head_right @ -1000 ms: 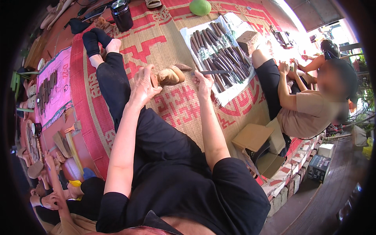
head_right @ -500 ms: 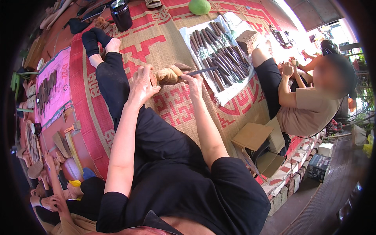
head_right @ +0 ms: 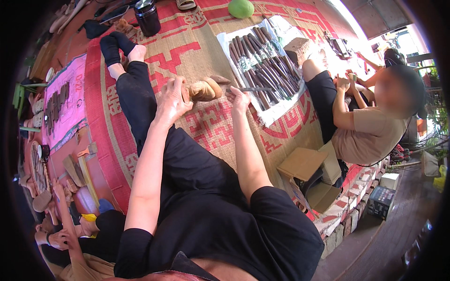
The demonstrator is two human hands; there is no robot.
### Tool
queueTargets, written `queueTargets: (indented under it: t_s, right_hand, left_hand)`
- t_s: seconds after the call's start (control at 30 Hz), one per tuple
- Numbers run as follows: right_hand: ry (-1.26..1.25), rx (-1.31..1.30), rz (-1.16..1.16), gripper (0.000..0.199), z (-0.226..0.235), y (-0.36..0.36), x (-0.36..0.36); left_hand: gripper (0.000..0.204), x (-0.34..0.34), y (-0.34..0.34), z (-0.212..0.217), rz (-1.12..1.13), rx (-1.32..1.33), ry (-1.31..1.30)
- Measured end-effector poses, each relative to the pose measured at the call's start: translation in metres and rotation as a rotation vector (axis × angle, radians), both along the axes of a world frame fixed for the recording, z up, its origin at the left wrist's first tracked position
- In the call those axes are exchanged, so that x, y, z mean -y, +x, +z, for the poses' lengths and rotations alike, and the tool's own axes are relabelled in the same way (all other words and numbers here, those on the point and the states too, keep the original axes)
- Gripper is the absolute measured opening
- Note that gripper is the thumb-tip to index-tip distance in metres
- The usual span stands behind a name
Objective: The person sits on a mat and carves a small piece of wood using a knife. They hold the wood in their left hand and use the knife in their right hand to shape the object. Other people are visible in the background, also engaged in similar carving activities.
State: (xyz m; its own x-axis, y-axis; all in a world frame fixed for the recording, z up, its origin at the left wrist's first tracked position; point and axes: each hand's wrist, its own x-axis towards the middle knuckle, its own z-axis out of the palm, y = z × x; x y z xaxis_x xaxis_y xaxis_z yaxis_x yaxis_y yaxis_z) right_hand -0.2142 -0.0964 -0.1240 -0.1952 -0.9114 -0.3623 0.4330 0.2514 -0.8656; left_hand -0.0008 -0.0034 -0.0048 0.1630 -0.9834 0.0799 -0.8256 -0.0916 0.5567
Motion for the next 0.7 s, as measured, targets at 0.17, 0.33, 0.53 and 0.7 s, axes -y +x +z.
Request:
queueTargets:
  t_s: [0.17,0.33,0.53,0.7]
  right_hand:
    - [-0.033,0.011,0.161,0.014,0.008,0.010,-0.004]
    - [-0.155,-0.012,0.261,0.011,0.006,0.019,-0.004]
    - [0.023,0.054,0.019,0.013,-0.004,-0.002,0.007]
    - [-0.119,-0.178,0.271,0.007,0.027,0.021,-0.005]
  left_hand:
    - [0.067,-0.001,0.004,-0.003,0.004,0.015,-0.015]
    - [0.066,-0.002,-0.001,0.001,0.010,0.013,-0.012]
    - [0.067,-0.001,0.000,0.000,-0.014,0.002,-0.038]
    - [0.067,-0.002,0.002,0.001,0.003,-0.007,-0.037]
